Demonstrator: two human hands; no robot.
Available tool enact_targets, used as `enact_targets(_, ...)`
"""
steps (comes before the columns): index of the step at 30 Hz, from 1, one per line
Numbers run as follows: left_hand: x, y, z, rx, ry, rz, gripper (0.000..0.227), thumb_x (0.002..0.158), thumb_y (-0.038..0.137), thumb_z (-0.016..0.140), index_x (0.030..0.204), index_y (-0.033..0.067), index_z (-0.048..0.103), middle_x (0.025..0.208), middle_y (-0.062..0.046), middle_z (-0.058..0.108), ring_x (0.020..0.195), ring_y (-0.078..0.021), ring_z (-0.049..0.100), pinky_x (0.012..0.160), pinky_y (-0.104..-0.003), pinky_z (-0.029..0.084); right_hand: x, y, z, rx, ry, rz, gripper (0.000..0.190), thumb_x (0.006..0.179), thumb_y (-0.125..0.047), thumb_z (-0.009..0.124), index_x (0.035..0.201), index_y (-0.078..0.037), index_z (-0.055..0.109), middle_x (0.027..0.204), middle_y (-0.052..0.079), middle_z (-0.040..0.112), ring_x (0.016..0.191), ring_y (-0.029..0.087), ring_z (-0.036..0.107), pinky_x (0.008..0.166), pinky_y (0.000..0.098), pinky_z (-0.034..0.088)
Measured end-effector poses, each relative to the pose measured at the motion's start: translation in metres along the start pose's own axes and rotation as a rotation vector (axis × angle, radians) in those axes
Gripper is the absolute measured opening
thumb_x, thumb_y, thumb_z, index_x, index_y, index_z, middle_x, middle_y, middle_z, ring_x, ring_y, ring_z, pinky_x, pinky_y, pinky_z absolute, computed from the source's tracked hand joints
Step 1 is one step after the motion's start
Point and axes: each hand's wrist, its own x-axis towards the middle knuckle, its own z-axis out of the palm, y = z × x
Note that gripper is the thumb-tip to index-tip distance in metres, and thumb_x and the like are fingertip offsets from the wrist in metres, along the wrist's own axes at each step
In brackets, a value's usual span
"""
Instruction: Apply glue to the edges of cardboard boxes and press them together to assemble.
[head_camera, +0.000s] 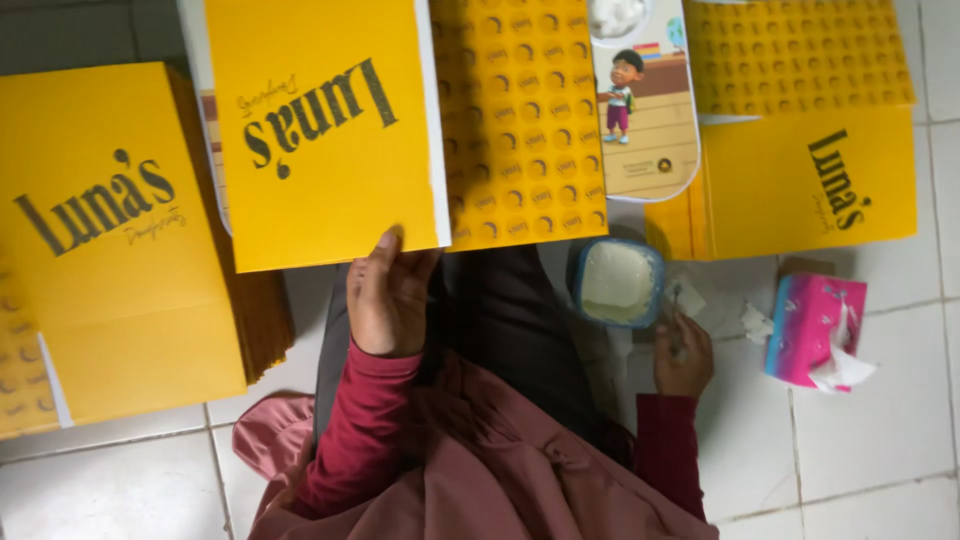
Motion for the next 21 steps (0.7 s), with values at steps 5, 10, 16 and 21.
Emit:
enact_targets(5,0.001,-0.009,0.004,-0.043,0.027,0.091,0.017,0.098,0.008,0.066,0.099,-0.0074,0.072,0.086,-0.022,0.074,0.082,-0.0317,0.077,0.087,-0.051,0.062,0.004,0.006,-0.018,-0.225,-0.065,-0.303,0.051,0.089,-0.004,0.078,0.139,-0.008,0.070,0.131,0.021,0.055,0.120,0.042,0.054,0.103,0.0570,0.048)
enact_targets(10,0.008,-0.018,-0.003,-0.008,-0.008,0.090,0.014,0.096,0.007,0.071,0.103,-0.0054,0.073,0.087,-0.021,0.074,0.080,-0.0324,0.077,0.078,-0.048,0.062,-0.015,-0.126,-0.012,0.335,-0.260,-0.133,0.031,0.104,-0.007,0.067,0.132,0.007,0.067,0.111,0.024,0.067,0.096,0.026,0.067,0.082,0.0400,0.058)
enact_targets(16,-0.016,0.027,0.042,-0.045,-0.029,0.104,0.017,0.095,0.007,0.073,0.105,-0.0066,0.074,0.087,-0.018,0.074,0.080,-0.0271,0.075,0.079,-0.042,0.061,-0.030,-0.271,0.076,1.082,-0.670,0.140,0.037,0.102,-0.013,0.057,0.131,0.010,0.057,0.109,0.029,0.072,0.093,0.028,0.074,0.080,0.0397,0.065)
enact_targets(21,-0.018,0.044,0.045,-0.014,-0.075,0.088,0.022,0.095,0.010,0.074,0.112,-0.0042,0.074,0.098,-0.017,0.075,0.090,-0.0260,0.074,0.085,-0.043,0.060,-0.026,-0.292,0.106,1.194,-0.679,0.302,0.015,0.104,-0.015,0.056,0.112,-0.003,0.062,0.115,0.027,0.073,0.094,0.032,0.075,0.083,0.0433,0.064)
